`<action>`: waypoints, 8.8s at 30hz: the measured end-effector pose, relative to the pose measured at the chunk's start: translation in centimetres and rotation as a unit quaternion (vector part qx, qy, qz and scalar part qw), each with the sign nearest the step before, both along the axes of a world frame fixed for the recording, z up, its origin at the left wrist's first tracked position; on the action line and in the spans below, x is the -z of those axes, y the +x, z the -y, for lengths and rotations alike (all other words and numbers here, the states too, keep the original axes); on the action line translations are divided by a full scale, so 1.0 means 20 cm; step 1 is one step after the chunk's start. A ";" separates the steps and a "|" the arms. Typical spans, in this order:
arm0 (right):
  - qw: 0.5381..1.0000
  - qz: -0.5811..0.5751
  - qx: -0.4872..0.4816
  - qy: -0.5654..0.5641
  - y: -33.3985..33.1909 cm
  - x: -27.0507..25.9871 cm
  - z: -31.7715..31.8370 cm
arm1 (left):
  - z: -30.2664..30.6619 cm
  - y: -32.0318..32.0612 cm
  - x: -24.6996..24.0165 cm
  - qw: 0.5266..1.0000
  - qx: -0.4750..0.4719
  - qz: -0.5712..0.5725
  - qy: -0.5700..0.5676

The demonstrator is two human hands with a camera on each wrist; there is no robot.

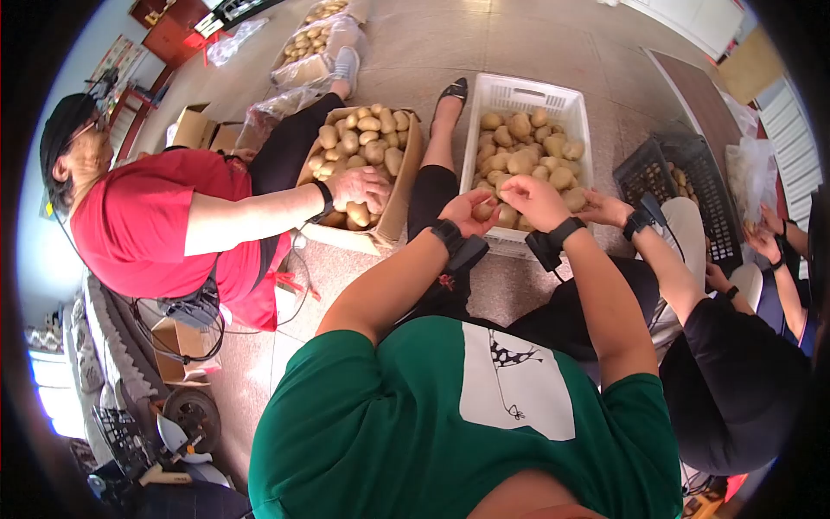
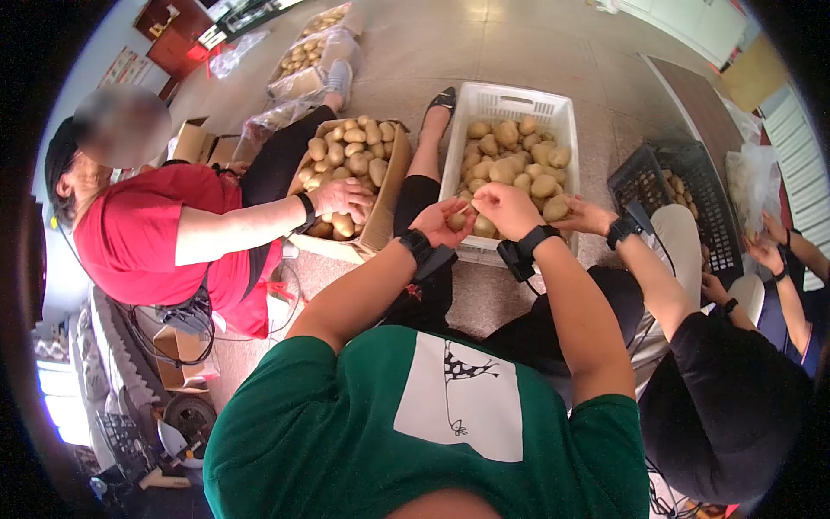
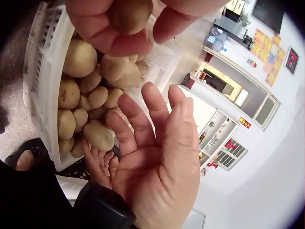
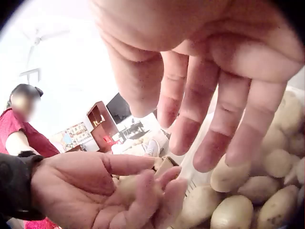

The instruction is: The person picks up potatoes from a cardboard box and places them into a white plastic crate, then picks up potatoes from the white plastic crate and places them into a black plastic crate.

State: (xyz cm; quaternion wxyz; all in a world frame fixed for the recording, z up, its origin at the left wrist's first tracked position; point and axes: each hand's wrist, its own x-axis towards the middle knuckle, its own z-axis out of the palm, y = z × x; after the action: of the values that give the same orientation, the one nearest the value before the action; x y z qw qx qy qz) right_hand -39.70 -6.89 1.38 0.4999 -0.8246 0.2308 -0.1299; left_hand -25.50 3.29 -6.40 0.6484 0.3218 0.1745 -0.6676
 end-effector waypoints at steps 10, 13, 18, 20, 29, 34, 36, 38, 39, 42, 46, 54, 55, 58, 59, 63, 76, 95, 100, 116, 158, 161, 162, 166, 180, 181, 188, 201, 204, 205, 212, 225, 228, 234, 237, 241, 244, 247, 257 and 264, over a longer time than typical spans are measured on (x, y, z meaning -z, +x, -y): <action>0.997 -0.039 0.037 -0.062 -0.03 0.00 0.02 | -0.16 0.30 0.08 0.999 -0.036 0.007 0.029; 0.996 -0.042 0.034 -0.071 -0.04 0.02 0.03 | -0.27 0.44 0.13 0.994 -0.095 0.040 0.037; 0.996 -0.054 0.035 -0.065 -0.04 0.03 0.03 | -0.45 0.67 0.17 0.964 -0.246 -0.024 0.102; 0.996 -0.053 0.033 -0.062 -0.04 0.04 0.04 | -0.52 0.74 0.16 0.947 -0.292 -0.038 0.130; 0.994 -0.063 0.034 -0.082 -0.04 0.03 0.03 | -0.75 1.06 0.29 0.941 -0.330 0.015 0.074; 0.994 -0.067 0.037 -0.078 -0.06 0.07 0.05 | -0.72 1.13 0.33 0.913 -0.393 -0.085 0.065; 0.994 -0.063 0.043 -0.079 -0.06 0.08 0.06 | -0.74 1.22 0.51 0.929 -0.358 -0.072 0.058; 0.994 -0.056 0.043 -0.078 -0.06 0.09 0.06 | -0.67 1.10 0.46 0.914 -0.395 -0.050 0.073; 0.994 -0.053 0.050 -0.080 -0.07 0.09 0.06 | -0.65 1.14 0.59 0.955 -0.275 -0.098 -0.048; 0.986 -0.069 0.067 -0.138 -0.06 0.10 0.06 | -0.51 1.08 0.60 0.991 -0.079 0.037 -0.103; 0.966 -0.064 0.135 -0.212 -0.07 0.12 0.10 | -0.24 0.79 0.48 0.974 -0.072 -0.157 -0.145; 0.915 -0.281 0.237 -0.168 -0.15 -0.16 0.05 | 0.06 0.30 0.27 0.994 0.065 0.089 0.025; 0.916 -0.274 0.239 -0.170 -0.16 -0.12 0.07 | 0.06 0.21 0.16 0.989 0.027 0.112 0.091; 0.907 -0.320 0.256 -0.096 -0.17 -0.07 0.09 | 0.05 0.18 0.14 0.988 0.007 0.125 0.089; 0.907 -0.319 0.259 -0.095 -0.17 -0.06 0.11 | 0.04 0.19 0.12 0.990 0.008 0.111 0.081; 0.886 -0.398 0.222 -0.087 -0.18 0.02 0.15 | 0.03 0.19 0.13 0.991 0.011 0.102 0.084; 0.895 -0.392 0.195 -0.085 -0.19 -0.06 0.12 | 0.02 0.19 0.17 0.991 0.011 0.113 0.067; 0.978 -0.048 0.116 -0.166 -0.07 0.03 0.01 | 0.02 -0.07 -0.01 0.995 0.071 0.055 0.043; 0.987 0.001 0.096 -0.128 -0.05 0.01 -0.03 | 0.03 -0.19 -0.19 0.993 0.094 0.062 0.027; 0.987 0.072 0.031 -0.137 -0.06 -0.06 -0.06 | 0.03 0.12 0.01 0.995 0.071 -0.052 -0.045; 0.995 -0.024 0.002 -0.096 -0.04 -0.04 -0.03 | -0.71 1.03 0.43 0.922 -0.385 0.024 0.034; 0.996 -0.028 0.005 -0.085 -0.04 -0.04 -0.03 | -0.73 1.03 0.42 0.919 -0.392 0.022 0.041; 0.996 -0.032 0.007 -0.083 -0.04 -0.04 -0.03 | -0.75 1.03 0.42 0.917 -0.396 0.021 0.046; 0.995 -0.026 0.003 -0.094 -0.04 -0.02 -0.02 | -0.75 1.05 0.43 0.912 -0.405 0.017 0.060; 0.995 -0.030 0.005 -0.097 -0.04 -0.01 -0.01 | -0.67 1.08 0.37 0.888 -0.450 0.002 0.092; 0.993 -0.030 0.002 -0.115 -0.04 0.00 -0.01 | -0.66 1.09 0.37 0.888 -0.451 0.000 0.091; 0.993 -0.051 0.021 -0.102 -0.05 0.02 0.00 | -0.55 1.07 0.36 0.915 -0.400 -0.014 0.051; 0.901 -0.323 0.257 -0.136 -0.15 0.00 0.13 | -0.05 0.38 0.27 0.997 -0.062 0.045 -0.032; 0.898 -0.360 0.227 -0.114 -0.20 0.09 0.19 | -0.01 0.26 0.25 0.999 -0.010 0.049 -0.002; 0.899 -0.348 0.236 -0.121 -0.20 0.10 0.19 | 0.01 0.26 0.27 0.999 0.001 0.034 -0.006; 0.872 -0.411 0.215 -0.154 -0.20 0.04 0.15 | -0.02 0.16 0.12 0.998 -0.048 0.025 0.043; 0.898 -0.401 0.116 -0.140 -0.10 0.13 0.18 | -0.02 0.08 0.10 0.999 -0.012 0.028 0.041; 0.957 -0.195 0.149 -0.152 -0.10 0.14 0.13 | -0.01 0.02 0.07 0.998 -0.007 0.037 0.043; 0.996 -0.048 0.066 -0.043 -0.05 0.07 0.03 | -0.02 -0.12 -0.12 0.997 0.028 0.040 0.059; 0.996 -0.037 0.035 -0.070 -0.05 0.05 0.00 | -0.02 -0.14 -0.13 0.997 0.072 0.032 -0.012; 1.000 -0.017 -0.004 -0.023 -0.03 0.21 0.04 | 0.02 -0.13 -0.09 0.993 0.087 -0.033 -0.078; 1.000 -0.015 0.003 0.016 -0.04 0.08 0.01 | 0.00 -0.03 0.05 0.987 0.130 -0.035 -0.086; 0.999 -0.021 -0.002 -0.025 -0.04 0.11 0.04 | -0.01 0.02 0.03 0.989 0.102 -0.070 -0.086; 0.998 -0.060 0.014 -0.001 -0.03 0.11 0.05 | -0.17 0.26 -0.02 0.998 -0.047 -0.027 -0.012; 0.996 -0.087 -0.001 0.005 -0.04 0.06 0.04 | -0.34 0.51 0.15 0.986 -0.163 -0.002 0.021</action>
State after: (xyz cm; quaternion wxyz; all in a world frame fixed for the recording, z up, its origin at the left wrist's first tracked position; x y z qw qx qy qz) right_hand -40.50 -7.68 0.08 0.4821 -0.8304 0.2735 -0.0565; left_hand -15.21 10.15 -9.37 0.7409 0.3013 0.2400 -0.5502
